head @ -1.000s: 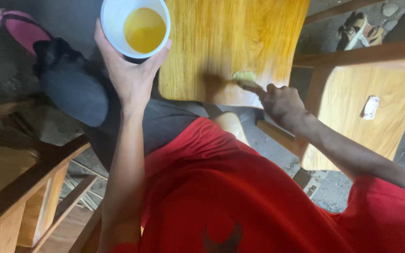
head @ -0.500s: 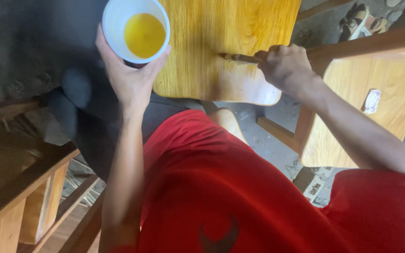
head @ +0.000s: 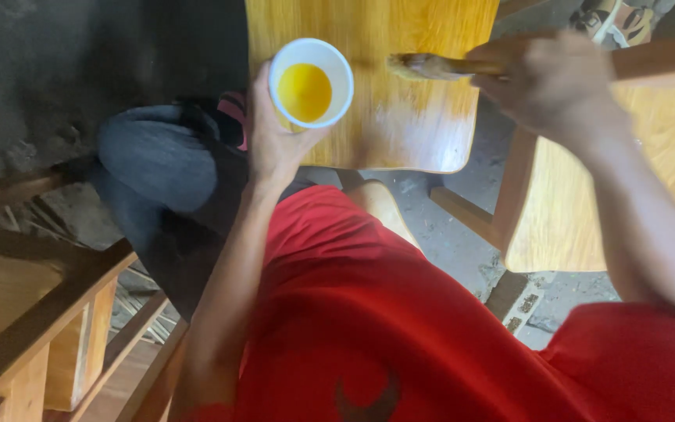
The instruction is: The person applies a yellow varnish to a wooden chair using a paintbrush. They hold a small container of varnish in one hand and brush the chair's backrest and seat with the other. The person is sitting on the floor while working.
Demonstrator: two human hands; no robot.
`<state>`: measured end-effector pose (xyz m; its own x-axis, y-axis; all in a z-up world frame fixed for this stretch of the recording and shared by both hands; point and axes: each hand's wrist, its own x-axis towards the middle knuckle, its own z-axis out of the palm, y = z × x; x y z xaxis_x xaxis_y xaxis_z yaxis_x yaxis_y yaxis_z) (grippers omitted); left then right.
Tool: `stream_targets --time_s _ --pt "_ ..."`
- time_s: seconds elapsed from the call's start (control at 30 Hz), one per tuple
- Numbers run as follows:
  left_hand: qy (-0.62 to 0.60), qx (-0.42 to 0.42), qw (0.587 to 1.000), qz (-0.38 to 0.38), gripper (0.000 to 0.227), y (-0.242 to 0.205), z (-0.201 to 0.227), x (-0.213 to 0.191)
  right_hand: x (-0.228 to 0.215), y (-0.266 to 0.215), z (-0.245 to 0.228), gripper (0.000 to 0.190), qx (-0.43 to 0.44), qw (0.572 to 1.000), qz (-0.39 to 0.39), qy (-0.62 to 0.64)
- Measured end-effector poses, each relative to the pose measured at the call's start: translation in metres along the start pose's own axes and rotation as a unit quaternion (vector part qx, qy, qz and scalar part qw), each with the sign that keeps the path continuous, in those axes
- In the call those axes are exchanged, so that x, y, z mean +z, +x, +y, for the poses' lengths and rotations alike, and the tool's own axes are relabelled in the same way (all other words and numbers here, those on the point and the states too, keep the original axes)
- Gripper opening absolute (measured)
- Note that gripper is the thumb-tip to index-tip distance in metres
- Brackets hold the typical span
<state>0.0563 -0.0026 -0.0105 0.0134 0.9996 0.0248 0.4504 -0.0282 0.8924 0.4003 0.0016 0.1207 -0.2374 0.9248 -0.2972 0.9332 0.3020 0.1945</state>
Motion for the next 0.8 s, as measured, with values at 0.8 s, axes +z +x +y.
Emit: stream_targets --time_s 0.8 --pt "-0.012 0.111 0.993 -0.043 0.094 -0.018 -0.004 0.032 -0.046 0.044 -0.097 0.029 -0.179 0.974 0.071 -0.119"
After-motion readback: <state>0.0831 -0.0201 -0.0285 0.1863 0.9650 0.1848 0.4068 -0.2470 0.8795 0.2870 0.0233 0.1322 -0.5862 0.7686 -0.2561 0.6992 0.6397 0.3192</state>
